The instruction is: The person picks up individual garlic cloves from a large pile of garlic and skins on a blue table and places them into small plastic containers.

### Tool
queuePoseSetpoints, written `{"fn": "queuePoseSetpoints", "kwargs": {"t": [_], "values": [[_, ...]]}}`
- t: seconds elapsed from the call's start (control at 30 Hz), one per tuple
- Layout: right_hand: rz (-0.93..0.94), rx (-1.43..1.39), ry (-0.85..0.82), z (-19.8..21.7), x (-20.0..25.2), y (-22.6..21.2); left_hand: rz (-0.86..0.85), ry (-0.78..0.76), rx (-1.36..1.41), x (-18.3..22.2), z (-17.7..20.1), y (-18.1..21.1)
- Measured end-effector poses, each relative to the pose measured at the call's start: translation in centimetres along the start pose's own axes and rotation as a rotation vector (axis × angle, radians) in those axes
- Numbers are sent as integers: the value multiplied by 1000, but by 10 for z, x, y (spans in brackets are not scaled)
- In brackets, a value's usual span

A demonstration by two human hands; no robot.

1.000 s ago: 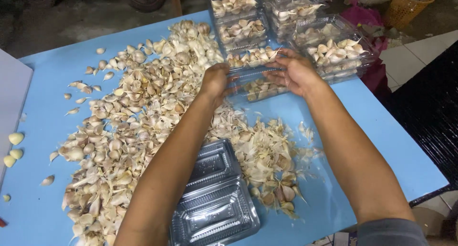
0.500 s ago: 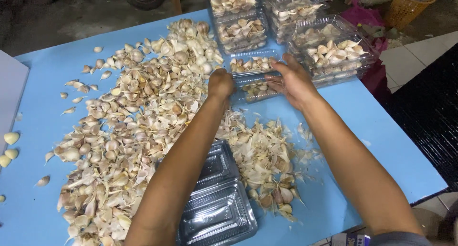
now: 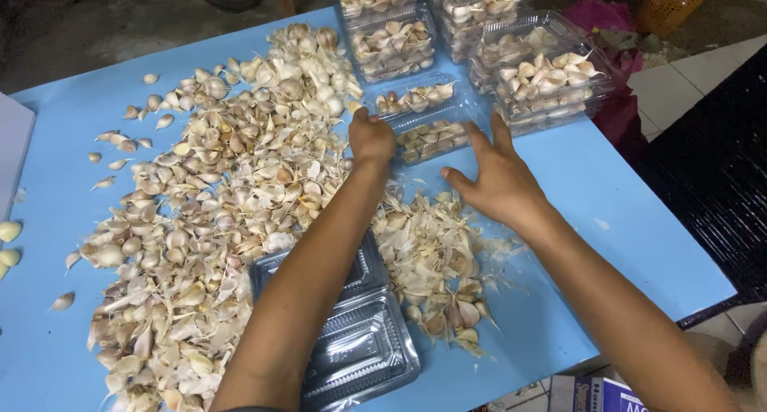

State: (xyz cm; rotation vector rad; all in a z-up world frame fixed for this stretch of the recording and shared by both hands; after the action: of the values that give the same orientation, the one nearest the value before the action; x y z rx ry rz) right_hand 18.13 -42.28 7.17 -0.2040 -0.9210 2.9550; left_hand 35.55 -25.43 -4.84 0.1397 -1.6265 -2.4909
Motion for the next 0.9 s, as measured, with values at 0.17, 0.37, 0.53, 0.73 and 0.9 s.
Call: {"fn": "queuePoseSetpoints", "kwargs": {"t": [0.17,0.37,0.53,0.73,0.9], "values": [[-11,231,-21,2,7,-4,-18,-33,-41,-17,-17,-15],[-8,293,-148,-14,-4,5,-116,-91,-110,-7,-6,5],[8,217,-194,-23,-3,3,-293,-98,-134,1,-4,19],[31,157,-220,-18,-3,-3,-816,-74,-583,66,-6,102],[49,136,-221,-25,-5,14,-795,-417,-897,49,-66,75]]}}
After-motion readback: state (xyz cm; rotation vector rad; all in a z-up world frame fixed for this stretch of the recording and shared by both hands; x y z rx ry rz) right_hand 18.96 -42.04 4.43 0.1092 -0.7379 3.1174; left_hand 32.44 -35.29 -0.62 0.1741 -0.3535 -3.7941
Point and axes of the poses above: each hand's wrist, its own x-axis away from the middle knuckle, its own z-axis out of the back of the hand, y = z × x, the point moved 10 cm from there along -x, towards the middle knuckle, and after that the axes turned 1 degree about -x, right-handed, at the moved point
